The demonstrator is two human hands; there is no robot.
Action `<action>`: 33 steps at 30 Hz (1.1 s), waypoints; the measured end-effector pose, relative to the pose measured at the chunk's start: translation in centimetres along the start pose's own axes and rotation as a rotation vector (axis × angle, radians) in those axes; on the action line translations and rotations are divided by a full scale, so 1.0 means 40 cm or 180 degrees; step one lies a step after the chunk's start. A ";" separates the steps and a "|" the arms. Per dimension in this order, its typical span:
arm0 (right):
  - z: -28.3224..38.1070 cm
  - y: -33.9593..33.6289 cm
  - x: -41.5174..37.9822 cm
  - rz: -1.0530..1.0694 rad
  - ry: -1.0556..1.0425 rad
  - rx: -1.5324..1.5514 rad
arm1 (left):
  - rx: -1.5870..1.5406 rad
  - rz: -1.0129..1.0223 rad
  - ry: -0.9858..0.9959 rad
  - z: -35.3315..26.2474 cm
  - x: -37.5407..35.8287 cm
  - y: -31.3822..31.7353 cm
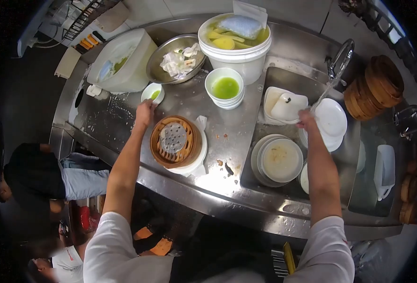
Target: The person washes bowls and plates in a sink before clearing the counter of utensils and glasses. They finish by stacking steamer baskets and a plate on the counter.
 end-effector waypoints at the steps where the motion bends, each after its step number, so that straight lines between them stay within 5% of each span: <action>1: 0.002 0.008 -0.004 0.0249 0.0023 0.0061 | -0.0137 -0.0132 0.0009 -0.017 -0.013 -0.012; 6: -0.067 0.025 -0.068 0.0422 -0.0503 0.1500 | -0.0641 -0.0659 0.0185 -0.212 -0.142 -0.167; 10: -0.133 0.028 -0.086 0.0683 -0.0353 0.2413 | -0.0653 -0.0795 0.1073 -0.469 -0.153 -0.246; 13: -0.076 0.047 -0.159 0.0717 -0.0246 0.2216 | -0.0526 -0.0669 0.1646 -0.627 -0.107 -0.193; 16: -0.050 0.046 -0.209 0.1071 -0.0173 0.2195 | 0.0018 -0.0269 0.1154 -0.722 -0.080 -0.136; 18: -0.027 0.038 -0.244 0.1243 -0.0303 0.2151 | 0.0439 0.0074 0.0872 -0.726 -0.064 -0.112; 21: -0.003 0.040 -0.268 0.1281 -0.0412 0.2164 | -0.0570 0.0217 0.1252 -0.686 -0.103 -0.148; 24: 0.067 0.109 -0.344 0.1001 -0.0573 0.1908 | -0.0817 -0.0145 0.0624 -0.614 -0.192 -0.206; 28: 0.204 0.346 -0.509 0.1637 -0.1021 0.1066 | 0.0431 -0.0552 -0.1245 -0.317 -0.314 -0.138; 30: 0.273 0.497 -0.596 0.2303 -0.1203 0.0623 | -0.0116 0.0631 -0.2183 -0.217 -0.351 -0.064; 32: 0.285 0.660 -0.576 0.2427 -0.1820 -0.0469 | -0.0689 0.0566 -0.1686 -0.243 -0.382 -0.053; 33: 0.305 0.707 -0.586 0.1964 -0.2314 -0.0809 | -0.0610 0.0345 -0.1591 -0.245 -0.392 -0.049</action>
Point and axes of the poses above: each hand's wrist, its own x-axis towards the middle knuckle, its own y-axis out of the palm, z = x × y, the point moved 1 cm from there along x, towards the middle knuckle, and after that the axes turned 14 degrees about z, right-handed, at the moved point
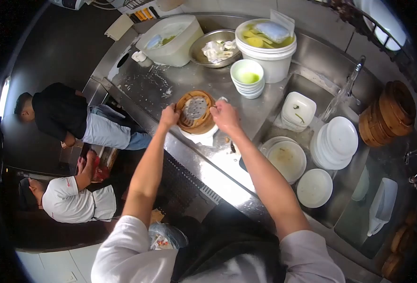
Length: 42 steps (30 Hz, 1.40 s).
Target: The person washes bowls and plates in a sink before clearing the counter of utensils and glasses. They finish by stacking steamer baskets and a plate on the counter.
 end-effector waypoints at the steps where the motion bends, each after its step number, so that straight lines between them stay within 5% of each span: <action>1: 0.023 0.029 0.032 -0.0338 -0.0275 -0.0593 | -0.0043 -0.0140 -0.0042 -0.002 -0.004 0.004; 5: 0.119 0.060 0.051 -0.1351 -0.0354 -0.1097 | -0.0452 -0.0818 0.0172 -0.062 -0.070 -0.075; 9: 0.239 0.027 -0.035 0.0393 0.0228 0.2278 | -0.1758 -0.1009 0.0967 -0.102 -0.161 -0.163; 12: 0.229 0.024 -0.138 -0.0187 0.0065 0.1992 | -0.3531 -0.0037 0.1412 -0.075 -0.163 -0.149; 17: 0.071 -0.027 -0.404 -0.0938 0.0499 0.3132 | 0.0031 -0.0088 0.1725 -0.059 -0.140 0.075; 18: 0.005 -0.037 -0.443 -0.1110 0.0653 0.3175 | 0.0054 -0.0456 0.1579 -0.051 -0.132 0.101; 21: -0.105 -0.045 -0.482 -0.1496 0.0862 0.3221 | -0.0442 -0.0275 -0.0126 0.009 -0.070 0.105; 25: -0.069 -0.033 -0.478 -0.1591 0.0774 0.3277 | -0.1246 0.0085 0.0094 0.117 0.048 0.136; 29: -0.090 -0.016 -0.473 -0.1868 0.1006 0.2888 | -0.1890 -0.0237 0.0266 0.148 0.058 0.151; 32: -0.046 -0.071 -0.478 -0.2333 0.0642 0.2941 | -0.1582 -0.0803 0.0429 0.152 0.024 0.143; 37: 0.133 -0.188 -0.428 -0.2737 -0.0401 0.1868 | -0.1067 -0.0646 0.0010 0.143 0.018 0.119; 42: 0.138 -0.186 -0.420 -0.2283 0.0337 0.1913 | -0.1075 -0.0460 -0.0218 0.147 0.021 0.109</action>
Point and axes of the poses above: each hand's wrist, its own x-axis towards the middle knuckle, its own y-axis out of the palm, z = x × y, the point moved 1 cm from there along x, towards the middle knuckle, and after that the axes turned 14 degrees about z, right-handed, at the moved point
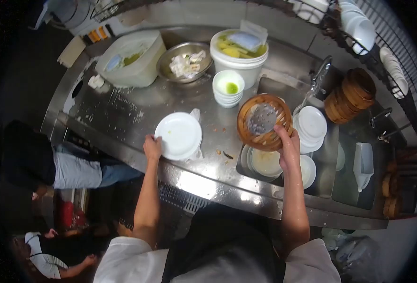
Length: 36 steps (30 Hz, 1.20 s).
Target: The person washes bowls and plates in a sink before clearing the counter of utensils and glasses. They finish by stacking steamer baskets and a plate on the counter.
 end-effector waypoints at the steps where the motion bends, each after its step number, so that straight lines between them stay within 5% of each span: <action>1: -0.035 -0.012 -0.001 0.0181 0.0173 -0.0003 | -0.0032 0.0178 -0.0035 0.006 0.013 -0.006; 4: -0.180 -0.030 0.006 0.0345 0.1090 0.0026 | 0.0055 -0.0057 0.0270 0.015 0.059 -0.023; 10: -0.251 0.054 0.010 0.0480 0.1097 -0.0435 | -0.0630 -0.0615 0.0687 -0.071 0.028 -0.179; 12: -0.275 0.075 0.016 0.0776 0.0769 -0.1360 | -0.0738 -0.0756 0.0540 -0.032 0.052 -0.212; 15: -0.257 0.086 0.039 0.0815 0.1166 -0.2059 | -0.1380 -0.0961 0.0415 0.065 0.090 -0.223; 19: -0.186 0.198 0.105 0.0439 -0.0959 -0.3417 | -0.2373 -0.0905 0.0244 0.183 0.071 -0.193; 22: -0.221 0.423 0.135 0.2115 -0.1306 -0.3927 | -0.3171 -0.0892 -0.0318 0.120 -0.028 -0.192; 24: -0.278 0.509 0.167 0.2316 -0.0927 -0.5198 | -0.2717 -0.0879 -0.0326 0.318 0.052 -0.067; 25: -0.311 0.565 0.175 0.2431 -0.0845 -0.5815 | -0.1887 -0.0587 -0.0914 0.185 -0.033 -0.156; 27: -0.350 0.622 0.182 0.2951 -0.0657 -0.5904 | -0.1772 -0.1258 -0.0513 0.262 -0.009 -0.077; 29: -0.350 0.644 0.173 0.3002 -0.0516 -0.5803 | -0.2651 -0.1022 -0.0584 0.164 -0.089 -0.156; 36: -0.434 0.620 0.278 0.3548 -0.1055 -0.4196 | -0.2312 -0.1387 -0.0648 0.250 -0.061 -0.115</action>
Point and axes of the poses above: each hand's wrist, its own x-axis towards the middle knuckle, its own y-axis out of the palm, z = x × y, the point moved 1 cm from there along x, towards the middle knuckle, and after that the axes turned 14 degrees about z, right-handed, at the moved point
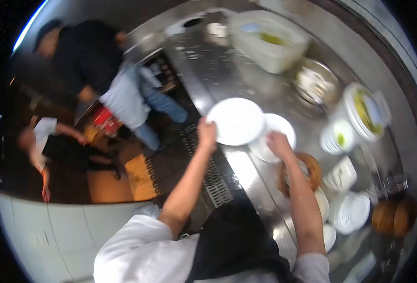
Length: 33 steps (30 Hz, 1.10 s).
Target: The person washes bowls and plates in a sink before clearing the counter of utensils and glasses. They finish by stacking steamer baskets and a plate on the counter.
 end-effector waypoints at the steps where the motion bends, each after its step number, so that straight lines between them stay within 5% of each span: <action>1: 0.013 -0.054 0.001 -0.0228 0.0095 0.0207 | -0.0391 0.0066 -0.0093 -0.027 -0.012 -0.009; 5: 0.104 -0.331 -0.035 -0.2753 0.0383 0.0783 | -0.0574 0.0297 0.0308 -0.096 -0.037 -0.019; 7: 0.004 -0.456 0.031 -0.3919 -0.0074 0.0450 | -0.0431 0.0615 0.0224 -0.136 -0.052 0.001; 8: -0.077 -0.503 0.081 -0.3191 0.0251 0.0998 | -0.0293 0.0774 0.0353 -0.137 -0.054 0.022; 9: -0.061 -0.545 0.063 -0.2124 0.0557 0.3265 | -0.0104 0.0867 0.0480 -0.172 -0.078 0.044; 10: -0.085 -0.586 0.056 -0.1835 0.0400 0.2318 | 0.0243 0.0903 0.0564 -0.178 -0.072 0.065; 13: -0.021 -0.590 -0.042 -0.2409 -0.0666 0.2743 | 0.0512 0.1128 0.0695 -0.138 -0.041 0.134; 21: -0.048 -0.318 -0.323 -0.1715 0.0299 0.1992 | 0.0680 0.1552 0.0674 -0.090 -0.032 0.214; 27: -0.029 -0.065 -0.456 -0.0864 0.1167 0.0126 | 0.1854 0.1523 0.1154 -0.109 -0.008 0.248; 33: 0.023 -0.062 -0.417 -0.0538 0.1826 -0.0469 | 0.2680 0.1647 0.1019 -0.132 -0.020 0.264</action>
Point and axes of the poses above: each hand's wrist, its own x-axis towards the middle knuckle, its own y-axis out of the palm, z = x × y, the point moved 1 cm from there along x, towards the middle knuckle, and after that the axes turned 14 degrees about z, right-handed, at the moved point
